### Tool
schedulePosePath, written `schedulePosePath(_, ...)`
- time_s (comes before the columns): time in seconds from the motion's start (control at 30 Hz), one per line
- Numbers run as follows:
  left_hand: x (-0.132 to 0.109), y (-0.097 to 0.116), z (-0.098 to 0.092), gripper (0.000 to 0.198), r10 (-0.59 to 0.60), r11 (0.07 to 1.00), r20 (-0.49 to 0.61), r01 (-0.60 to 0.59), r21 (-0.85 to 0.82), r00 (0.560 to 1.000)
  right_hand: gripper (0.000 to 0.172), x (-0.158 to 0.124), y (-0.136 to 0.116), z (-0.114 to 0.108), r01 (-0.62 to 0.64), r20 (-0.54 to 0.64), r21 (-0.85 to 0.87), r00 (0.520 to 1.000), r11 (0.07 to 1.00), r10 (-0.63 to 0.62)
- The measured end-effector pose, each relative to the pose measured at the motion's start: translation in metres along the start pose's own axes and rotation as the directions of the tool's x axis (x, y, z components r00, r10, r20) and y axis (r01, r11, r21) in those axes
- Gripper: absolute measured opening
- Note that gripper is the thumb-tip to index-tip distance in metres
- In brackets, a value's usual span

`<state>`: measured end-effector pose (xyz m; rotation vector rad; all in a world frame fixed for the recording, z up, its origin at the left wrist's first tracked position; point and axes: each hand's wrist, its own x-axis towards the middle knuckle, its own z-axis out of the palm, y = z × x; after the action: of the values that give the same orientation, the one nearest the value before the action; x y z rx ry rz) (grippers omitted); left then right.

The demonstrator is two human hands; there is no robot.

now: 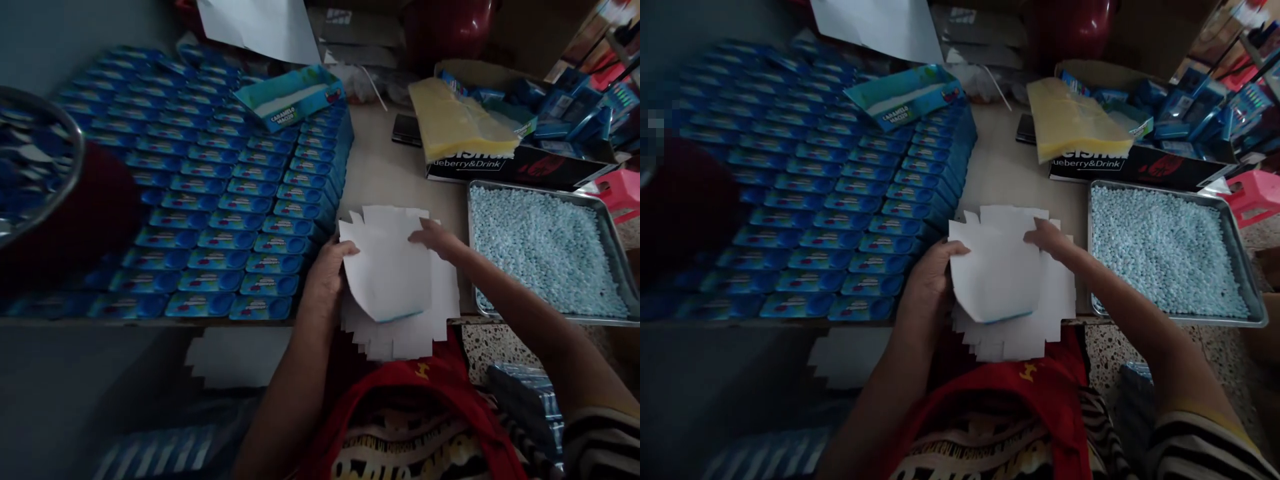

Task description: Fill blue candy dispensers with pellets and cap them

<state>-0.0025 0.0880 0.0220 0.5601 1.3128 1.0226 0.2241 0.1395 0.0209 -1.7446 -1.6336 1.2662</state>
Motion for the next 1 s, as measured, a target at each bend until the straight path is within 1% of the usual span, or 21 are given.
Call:
schedulePosePath(0.07, -0.008, 0.001, 0.001, 0.052, -0.03, 1.0, 0.045, 0.03, 0.005, 0.999, 0.032, -0.027, 0.01, -0.003, -0.098, 0.14, 0.147, 0.987, 0.984, 0.077)
schedulePosePath(0.1, -0.013, 0.0, 0.002, 0.053, -0.026, 0.999, 0.069, 0.024, 0.034, 0.997, 0.043, -0.043, 0.013, -0.004, -0.131, 0.177, 0.193, 0.979, 0.972, 0.097)
schedulePosePath(0.17, -0.025, -0.007, 0.003, 0.058, -0.003, 0.993, 0.103, -0.01, 0.12, 0.995, 0.062, -0.074, 0.017, -0.003, -0.089, 0.135, 0.205, 0.989, 0.975, 0.062)
schedulePosePath(0.23, -0.036, -0.017, 0.003, 0.064, 0.022, 0.981, 0.148, -0.05, 0.187, 0.989, 0.075, -0.099, 0.019, 0.002, -0.017, 0.037, 0.108, 0.999, 0.994, 0.013)
schedulePosePath(0.27, -0.041, -0.021, 0.003, 0.066, 0.031, 0.975, 0.186, -0.071, 0.212, 0.982, 0.078, -0.108, 0.02, 0.006, 0.006, -0.002, 0.04, 1.0, 0.999, -0.006)
schedulePosePath(0.33, -0.047, -0.027, 0.002, 0.071, 0.041, 0.958, 0.293, -0.121, 0.258, 0.955, 0.076, -0.12, 0.023, 0.012, 0.015, -0.047, -0.073, 0.999, 0.997, -0.019)
schedulePosePath(0.4, -0.049, -0.027, 0.001, 0.072, 0.063, 0.938, 0.391, -0.189, 0.292, 0.918, 0.067, -0.124, 0.025, 0.013, -0.001, -0.04, -0.128, 0.999, 0.992, -0.004)
schedulePosePath(0.5, -0.047, -0.023, 0.002, 0.059, 0.087, 0.924, 0.471, -0.248, 0.292, 0.878, 0.058, -0.122, 0.026, 0.01, -0.024, 0.043, -0.182, 0.999, 0.983, 0.033)
schedulePosePath(0.53, -0.046, -0.023, 0.003, 0.054, 0.088, 0.926, 0.485, -0.251, 0.283, 0.87, 0.056, -0.12, 0.026, 0.008, -0.012, 0.061, -0.215, 0.998, 0.977, 0.026)
schedulePosePath(0.57, -0.044, -0.024, 0.003, 0.05, 0.099, 0.928, 0.491, -0.259, 0.27, 0.865, 0.054, -0.119, 0.026, 0.008, 0.011, 0.054, -0.255, 0.999, 0.967, 0.003)
schedulePosePath(0.6, -0.043, -0.027, 0.004, 0.046, 0.126, 0.926, 0.49, -0.279, 0.254, 0.862, 0.051, -0.117, 0.025, 0.008, 0.043, 0.025, -0.297, 0.999, 0.954, -0.037)
schedulePosePath(0.67, -0.041, -0.037, 0.004, 0.042, 0.228, 0.904, 0.465, -0.363, 0.227, 0.856, 0.047, -0.115, 0.024, 0.012, 0.112, -0.051, -0.359, 0.989, 0.927, -0.139)
schedulePosePath(0.73, -0.039, -0.048, 0.005, 0.044, 0.328, 0.871, 0.411, -0.44, 0.217, 0.851, 0.047, -0.115, 0.024, 0.018, 0.179, -0.095, -0.364, 0.969, 0.914, -0.228)
schedulePosePath(0.8, -0.038, -0.057, 0.008, 0.054, 0.399, 0.843, 0.343, -0.487, 0.226, 0.85, 0.051, -0.116, 0.025, 0.024, 0.215, -0.134, -0.331, 0.953, 0.919, -0.272)
schedulePosePath(0.83, -0.038, -0.059, 0.01, 0.062, 0.442, 0.823, 0.308, -0.518, 0.234, 0.842, 0.053, -0.118, 0.026, 0.025, 0.213, -0.162, -0.317, 0.948, 0.924, -0.274)
schedulePosePath(0.87, -0.038, -0.06, 0.013, 0.066, 0.495, 0.791, 0.28, -0.56, 0.247, 0.823, 0.056, -0.119, 0.027, 0.024, 0.199, -0.183, -0.307, 0.947, 0.931, -0.262)
schedulePosePath(0.9, -0.039, -0.059, 0.015, 0.063, 0.546, 0.747, 0.266, -0.606, 0.274, 0.794, 0.058, -0.121, 0.028, 0.022, 0.18, -0.186, -0.301, 0.952, 0.936, -0.243)
schedulePosePath(0.93, -0.04, -0.057, 0.017, 0.053, 0.584, 0.701, 0.266, -0.642, 0.312, 0.767, 0.059, -0.121, 0.028, 0.017, 0.169, -0.161, -0.303, 0.961, 0.938, -0.225)
schedulePosePath(0.97, -0.04, -0.055, 0.019, 0.038, 0.602, 0.661, 0.274, -0.66, 0.356, 0.75, 0.058, -0.12, 0.028, 0.01, 0.172, -0.109, -0.313, 0.97, 0.934, -0.216)
schedulePosePath(1.0, -0.041, -0.052, 0.02, 0.022, 0.604, 0.633, 0.283, -0.664, 0.399, 0.745, 0.055, -0.118, 0.026, 0.002, 0.192, -0.044, -0.329, 0.975, 0.925, -0.218)
